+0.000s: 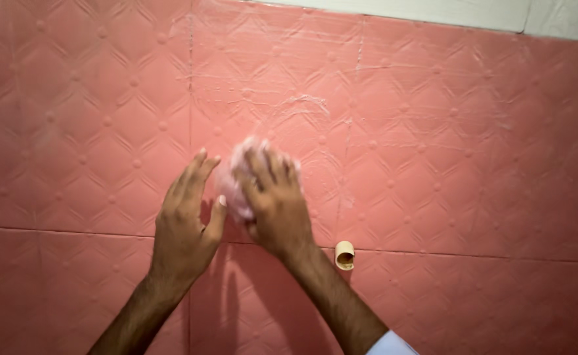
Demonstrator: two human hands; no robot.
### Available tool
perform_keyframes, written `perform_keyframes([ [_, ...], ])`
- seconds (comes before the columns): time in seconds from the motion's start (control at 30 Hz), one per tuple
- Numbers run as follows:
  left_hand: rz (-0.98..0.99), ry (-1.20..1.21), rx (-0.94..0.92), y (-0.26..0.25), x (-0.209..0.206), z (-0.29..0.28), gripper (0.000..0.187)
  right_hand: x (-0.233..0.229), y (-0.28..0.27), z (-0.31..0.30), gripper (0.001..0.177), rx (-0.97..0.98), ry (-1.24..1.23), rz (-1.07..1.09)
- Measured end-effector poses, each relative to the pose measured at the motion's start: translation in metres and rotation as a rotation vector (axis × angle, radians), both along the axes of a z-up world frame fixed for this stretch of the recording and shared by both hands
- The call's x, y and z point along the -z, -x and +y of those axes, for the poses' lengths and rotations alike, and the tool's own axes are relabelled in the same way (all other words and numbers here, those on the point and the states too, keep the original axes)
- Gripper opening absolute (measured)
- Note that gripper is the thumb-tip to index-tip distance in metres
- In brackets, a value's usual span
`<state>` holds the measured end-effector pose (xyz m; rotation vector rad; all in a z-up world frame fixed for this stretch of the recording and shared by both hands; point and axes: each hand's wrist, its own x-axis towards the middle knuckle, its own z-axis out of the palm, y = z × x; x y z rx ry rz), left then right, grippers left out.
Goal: The person sprays a cleaning solution onto tiled bathroom walls and scrubs them with a pink loofah. They repeatedly spray and wipe sections of the wall, focusing on both the white and pink tiles.
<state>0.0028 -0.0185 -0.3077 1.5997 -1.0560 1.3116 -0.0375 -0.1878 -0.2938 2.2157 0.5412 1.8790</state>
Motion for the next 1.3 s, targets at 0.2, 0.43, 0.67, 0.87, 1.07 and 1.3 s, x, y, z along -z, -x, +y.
perform_keyframes([
  [0.2,-0.138,-0.136,-0.045,0.001,0.013,-0.020,0.058,0.003,0.020,-0.036,0.083,0.240,-0.102,-0.122],
  [0.43,-0.118,-0.100,0.122,-0.001,-0.004,-0.038,0.062,-0.084,-0.009,-0.054,0.103,0.197,-0.216,-0.220],
  [0.67,0.298,0.034,-0.040,-0.019,0.018,-0.011,0.056,-0.014,-0.071,0.034,0.058,0.181,-0.044,-0.219],
  [0.87,-0.006,-0.074,-0.191,-0.038,0.058,0.022,0.057,0.042,-0.022,-0.001,0.060,0.120,0.033,-0.079],
  [1.07,-0.003,-0.114,0.008,-0.031,0.064,0.013,0.052,-0.033,-0.023,-0.029,0.069,0.317,-0.119,-0.230],
  [1.3,0.031,-0.011,0.080,-0.018,0.065,0.009,0.065,-0.071,-0.071,0.026,0.063,0.255,-0.083,-0.300],
])
